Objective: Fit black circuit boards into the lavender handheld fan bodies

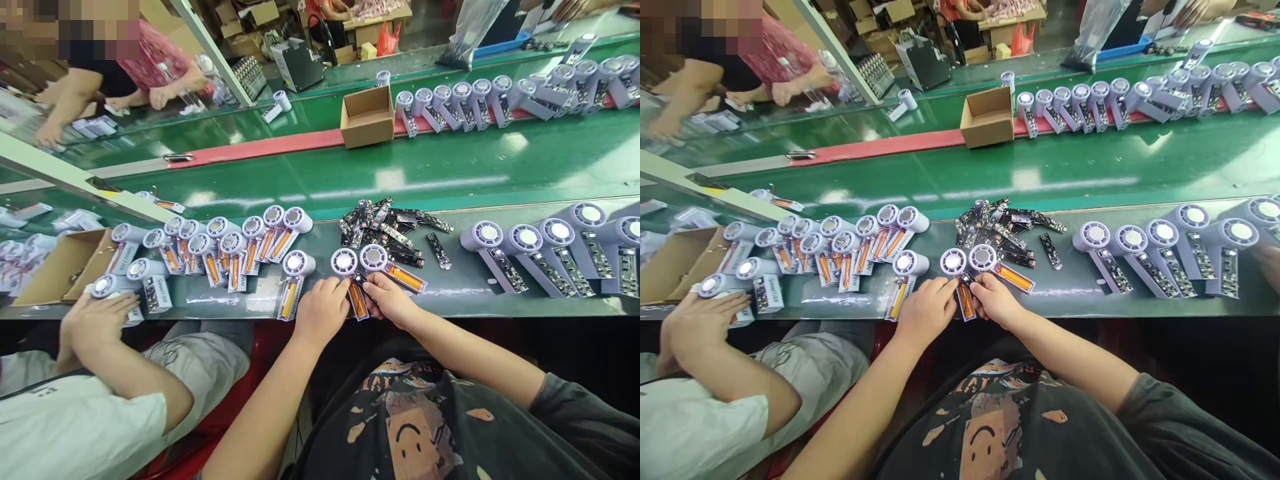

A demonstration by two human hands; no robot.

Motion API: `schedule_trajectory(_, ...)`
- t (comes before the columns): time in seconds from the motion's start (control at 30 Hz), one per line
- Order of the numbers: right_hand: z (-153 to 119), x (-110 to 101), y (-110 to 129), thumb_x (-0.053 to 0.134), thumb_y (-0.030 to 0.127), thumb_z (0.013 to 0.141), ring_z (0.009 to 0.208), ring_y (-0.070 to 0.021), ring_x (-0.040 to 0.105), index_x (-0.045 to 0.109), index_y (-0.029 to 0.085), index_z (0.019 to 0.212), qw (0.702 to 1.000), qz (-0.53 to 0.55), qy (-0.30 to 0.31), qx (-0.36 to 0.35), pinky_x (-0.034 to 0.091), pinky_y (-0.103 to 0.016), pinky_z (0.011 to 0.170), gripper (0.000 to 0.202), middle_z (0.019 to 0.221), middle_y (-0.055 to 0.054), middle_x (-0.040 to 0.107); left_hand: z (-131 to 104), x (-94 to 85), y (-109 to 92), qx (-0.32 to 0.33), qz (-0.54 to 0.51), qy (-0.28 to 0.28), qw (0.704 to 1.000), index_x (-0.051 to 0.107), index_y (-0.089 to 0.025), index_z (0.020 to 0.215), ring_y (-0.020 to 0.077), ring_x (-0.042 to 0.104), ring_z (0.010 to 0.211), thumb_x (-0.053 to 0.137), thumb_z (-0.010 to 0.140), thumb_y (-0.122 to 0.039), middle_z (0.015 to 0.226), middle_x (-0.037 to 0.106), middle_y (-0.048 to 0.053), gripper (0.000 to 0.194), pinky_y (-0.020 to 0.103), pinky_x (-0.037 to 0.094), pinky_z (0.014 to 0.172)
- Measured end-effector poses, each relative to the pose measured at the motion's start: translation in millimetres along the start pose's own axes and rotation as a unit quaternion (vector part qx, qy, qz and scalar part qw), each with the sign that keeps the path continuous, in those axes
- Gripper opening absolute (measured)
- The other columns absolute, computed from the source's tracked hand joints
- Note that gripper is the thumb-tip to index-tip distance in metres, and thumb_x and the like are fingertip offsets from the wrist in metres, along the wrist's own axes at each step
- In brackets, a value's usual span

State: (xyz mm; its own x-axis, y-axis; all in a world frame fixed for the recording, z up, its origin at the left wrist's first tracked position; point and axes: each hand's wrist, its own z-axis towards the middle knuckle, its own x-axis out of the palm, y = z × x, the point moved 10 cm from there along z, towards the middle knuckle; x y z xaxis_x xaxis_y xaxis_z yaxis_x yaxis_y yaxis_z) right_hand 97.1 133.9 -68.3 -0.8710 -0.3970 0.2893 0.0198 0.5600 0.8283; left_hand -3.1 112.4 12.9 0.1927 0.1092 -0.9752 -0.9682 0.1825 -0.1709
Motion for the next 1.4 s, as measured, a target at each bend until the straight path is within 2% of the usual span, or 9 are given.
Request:
schedule_trajectory(0.27, -3.6, -2.7, -1.7, 0.056, 0.042, 0.086, 0.035, -0.006, 0.041, 0.041, 0.023, 0.083, 1.0, -0.001, 0.002, 0.019, 0.029, -0.016, 0.035, 0.024, 0.051, 0.011, 0.051, 13.5, -16.1, 12.2, -0.082, -0.079, -0.068, 0.991, 0.066, -0.021, 0.09, 0.0218, 0.064, 0.086, 0.06, 0.083, -0.021, 0.094, 0.065, 0.006, 0.009, 0.032, 0.052, 0.078)
schedule_trajectory(0.37, -2.4, -1.8, -3.5, 0.056, 0.044, 0.086, 0.035, -0.0063, 0.04, 0.042, 0.023, 0.084, 1.0, -0.004, 0.01, 0.026, 0.029, -0.016, 0.034, 0.025, 0.05, 0.011, 0.051, 20.5, -28.5, 9.0, -0.08, -0.057, -0.104, 0.99, 0.061, -0.02, 0.112, 0.0323, 0.057, 0.114, 0.066, 0.075, -0.017, 0.122, 0.06, 0.013, 0.038, 0.045, 0.047, 0.098)
schedule_trajectory(0.53, 0.4, 2.1, -3.7, 0.053, 0.044, 0.088, 0.034, -0.0067, 0.039, 0.04, 0.024, 0.084, 0.999, -0.011, 0.02, 0.036, 0.027, -0.017, 0.034, 0.024, 0.05, 0.011, 0.05, 44.3, -10.0, 15.7, -0.089, -0.136, -0.019, 0.986, 0.053, -0.022, 0.118, 0.0309, 0.053, 0.121, 0.063, 0.066, -0.005, 0.13, 0.056, 0.01, 0.055, 0.047, 0.042, 0.105)
schedule_trajectory(0.67, -2.5, -5.7, 3.7, 0.049, 0.041, 0.09, 0.04, -0.0084, 0.043, 0.041, 0.024, 0.084, 0.994, -0.106, -0.006, 0.027, 0.032, -0.019, 0.04, 0.02, 0.056, 0.008, 0.051, 43.8, 3.7, 34.0, -0.181, -0.165, -0.043, 0.969, 0.05, -0.022, 0.11, 0.0304, 0.054, 0.113, 0.064, 0.06, -0.002, 0.12, 0.055, 0.009, 0.055, 0.049, 0.044, 0.099)
schedule_trajectory(0.73, -7.8, -17.0, 22.8, 0.053, 0.035, 0.089, 0.057, -0.013, 0.056, 0.048, 0.023, 0.089, 0.969, -0.235, -0.058, -0.042, 0.042, -0.024, 0.051, 0.013, 0.072, 0.002, 0.061, 39.3, 5.7, 32.5, -0.185, -0.176, -0.073, 0.964, 0.048, -0.023, 0.113, 0.0306, 0.052, 0.117, 0.064, 0.062, -0.004, 0.122, 0.053, 0.009, 0.057, 0.05, 0.042, 0.101)
schedule_trajectory(0.83, -22.5, -20.6, 53.6, 0.06, 0.028, 0.087, 0.091, -0.0231, 0.063, 0.058, 0.023, 0.111, 0.88, -0.432, -0.117, -0.159, 0.049, -0.032, 0.071, 0.025, 0.104, -0.008, 0.066, 28.6, 5.1, 32.0, -0.201, -0.173, -0.105, 0.959, 0.046, -0.022, 0.12, 0.0339, 0.047, 0.123, 0.068, 0.066, -0.011, 0.123, 0.05, 0.012, 0.06, 0.054, 0.038, 0.106)
schedule_trajectory(0.97, -32.1, -11.9, 63.0, 0.053, 0.031, 0.094, 0.092, -0.0248, 0.064, 0.063, 0.024, 0.126, 0.79, -0.571, -0.097, -0.2, 0.049, -0.034, 0.074, 0.034, 0.108, -0.011, 0.066, 23.9, 5.9, 26.4, -0.162, -0.187, -0.055, 0.967, 0.036, -0.02, 0.141, 0.037, 0.04, 0.134, 0.067, 0.069, -0.016, 0.137, 0.042, 0.016, 0.079, 0.056, 0.034, 0.111)
schedule_trajectory(1.13, -43.0, -10.8, 72.4, 0.059, 0.035, 0.093, 0.093, -0.0228, 0.066, 0.066, 0.027, 0.127, 0.75, -0.619, -0.101, -0.209, 0.052, -0.032, 0.078, 0.035, 0.101, -0.007, 0.068, 26.3, 0.0, 9.2, -0.006, -0.157, 0.043, 0.987, 0.037, -0.023, 0.145, 0.0291, 0.044, 0.135, 0.054, 0.078, -0.009, 0.147, 0.044, 0.012, 0.071, 0.046, 0.039, 0.112)
schedule_trajectory(1.4, -50.9, -4.6, 68.3, 0.055, 0.033, 0.097, 0.088, -0.0194, 0.066, 0.066, 0.027, 0.128, 0.7, -0.681, -0.062, -0.207, 0.051, -0.028, 0.074, 0.034, 0.103, -0.008, 0.066, 19.9, -6.3, 18.3, -0.035, -0.119, 0.007, 0.992, 0.058, -0.021, 0.13, 0.0285, 0.06, 0.109, 0.068, 0.077, -0.02, 0.121, 0.059, 0.01, 0.055, 0.044, 0.05, 0.097)
